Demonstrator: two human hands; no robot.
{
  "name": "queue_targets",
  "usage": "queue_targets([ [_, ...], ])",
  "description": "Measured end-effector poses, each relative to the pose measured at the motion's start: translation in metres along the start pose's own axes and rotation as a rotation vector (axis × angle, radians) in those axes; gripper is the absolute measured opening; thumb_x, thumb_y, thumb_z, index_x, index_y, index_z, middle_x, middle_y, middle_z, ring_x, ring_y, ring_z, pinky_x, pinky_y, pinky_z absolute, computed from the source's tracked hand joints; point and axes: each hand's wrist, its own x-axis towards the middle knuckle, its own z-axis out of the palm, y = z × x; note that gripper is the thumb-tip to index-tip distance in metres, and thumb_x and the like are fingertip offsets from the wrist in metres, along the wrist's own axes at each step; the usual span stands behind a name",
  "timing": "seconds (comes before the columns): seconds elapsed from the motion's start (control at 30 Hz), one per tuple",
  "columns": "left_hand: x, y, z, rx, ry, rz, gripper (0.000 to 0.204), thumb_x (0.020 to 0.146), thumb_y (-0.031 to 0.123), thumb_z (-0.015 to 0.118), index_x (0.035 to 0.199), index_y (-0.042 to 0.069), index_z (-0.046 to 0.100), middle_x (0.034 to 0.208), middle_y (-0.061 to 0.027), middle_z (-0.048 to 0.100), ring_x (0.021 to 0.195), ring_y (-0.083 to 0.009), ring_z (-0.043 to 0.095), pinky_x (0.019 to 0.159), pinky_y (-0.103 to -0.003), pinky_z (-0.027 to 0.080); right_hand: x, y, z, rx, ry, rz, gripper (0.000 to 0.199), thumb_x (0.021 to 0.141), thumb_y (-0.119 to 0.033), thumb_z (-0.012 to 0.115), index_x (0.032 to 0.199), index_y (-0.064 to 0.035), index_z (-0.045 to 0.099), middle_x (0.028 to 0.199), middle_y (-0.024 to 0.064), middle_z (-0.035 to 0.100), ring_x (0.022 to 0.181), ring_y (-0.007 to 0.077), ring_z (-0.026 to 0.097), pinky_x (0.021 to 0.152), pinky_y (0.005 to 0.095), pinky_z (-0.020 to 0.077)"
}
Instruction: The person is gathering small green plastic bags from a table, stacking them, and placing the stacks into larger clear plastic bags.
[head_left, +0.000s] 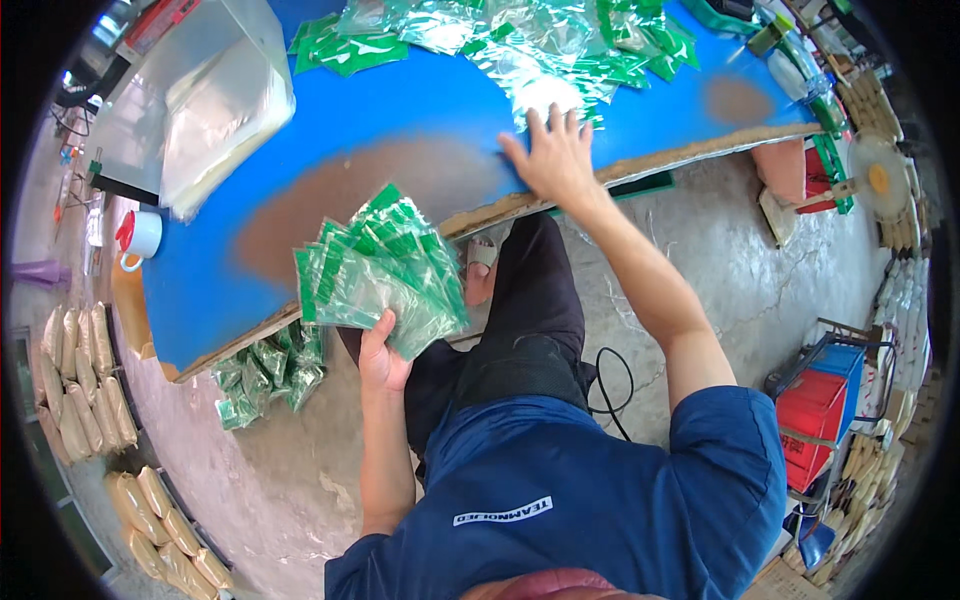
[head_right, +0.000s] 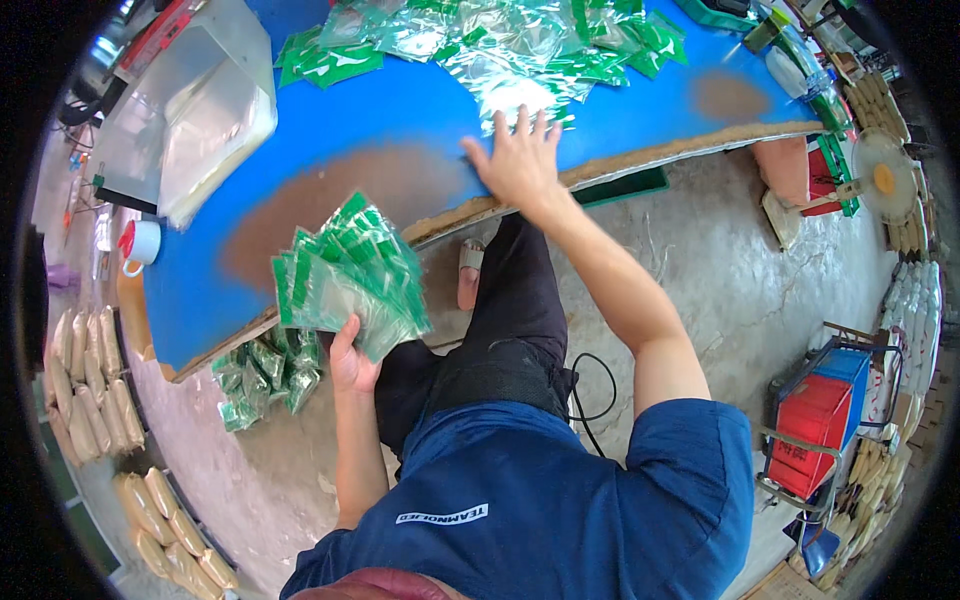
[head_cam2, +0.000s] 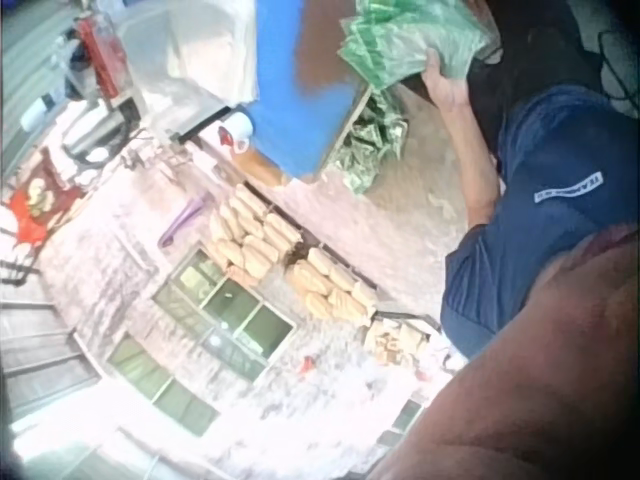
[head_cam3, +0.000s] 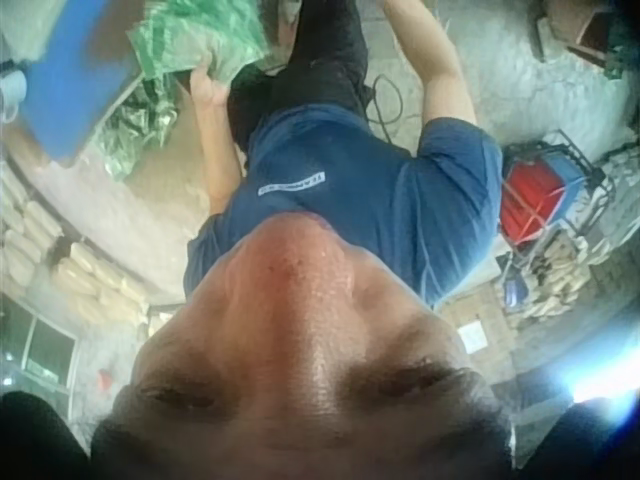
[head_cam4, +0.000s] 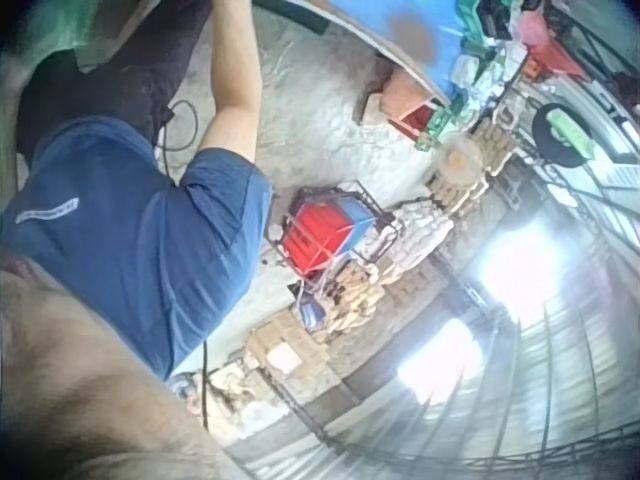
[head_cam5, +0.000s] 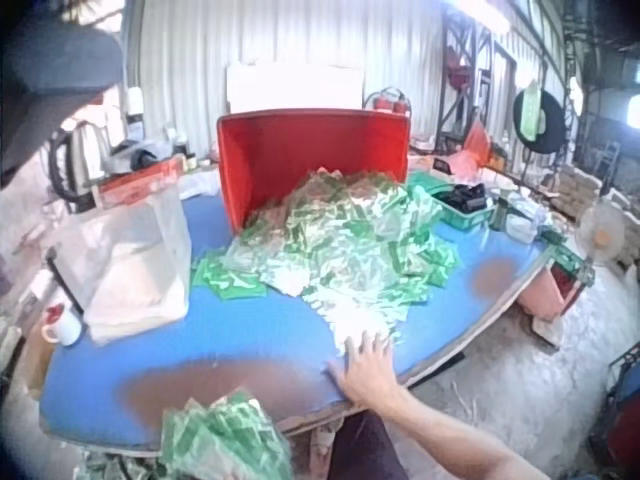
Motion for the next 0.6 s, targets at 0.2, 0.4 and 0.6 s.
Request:
queue_targets([
  [0.2, -0.009, 0.006, 0.009, 0.036, -0.040, -0.059, 0.059, 0.088, 0.004, 0.071, 0.142, 0.002, 0.047, 0.136, -0.0108, 0.058, 0.127, -0.0277, 0.056, 0.111, -0.047, 0.046, -0.044, -0.064, -0.036, 0.965, -0.350, -0.440, 0.029, 0.099, -0.026, 0.056, 0.101, 0.0018, 0.062, 0.107, 0.0205, 0.065, 0.098, 0.0400, 0.063, 0.085, 0.0448, 0.0496],
  [0.4, 0.005, -0.002, 0.020, 0.125, -0.030, -0.055, 0.058, 0.089, 0.003, 0.069, 0.142, 0.002, 0.046, 0.135, -0.0117, 0.058, 0.126, -0.0276, 0.056, 0.110, -0.046, 0.046, 0.066, 0.004, 0.020, 0.582, 0.033, -0.238, 0.048, 0.098, -0.041, 0.059, 0.125, -0.0026, 0.063, 0.129, 0.0247, 0.062, 0.121, 0.0409, 0.058, 0.103, 0.0445, 0.0464],
  [0.6, -0.001, -0.006, 0.010, 0.041, 0.001, 0.042, 0.057, 0.090, 0.003, 0.067, 0.143, 0.002, 0.045, 0.133, -0.0107, 0.058, 0.124, -0.0274, 0.058, 0.109, -0.046, 0.047, 0.013, -0.014, 0.010, 0.336, -0.124, -0.451, 0.050, 0.097, -0.041, 0.057, 0.128, -0.0018, 0.063, 0.132, 0.0243, 0.057, 0.126, 0.0448, 0.051, 0.108, 0.0498, 0.0380],
])
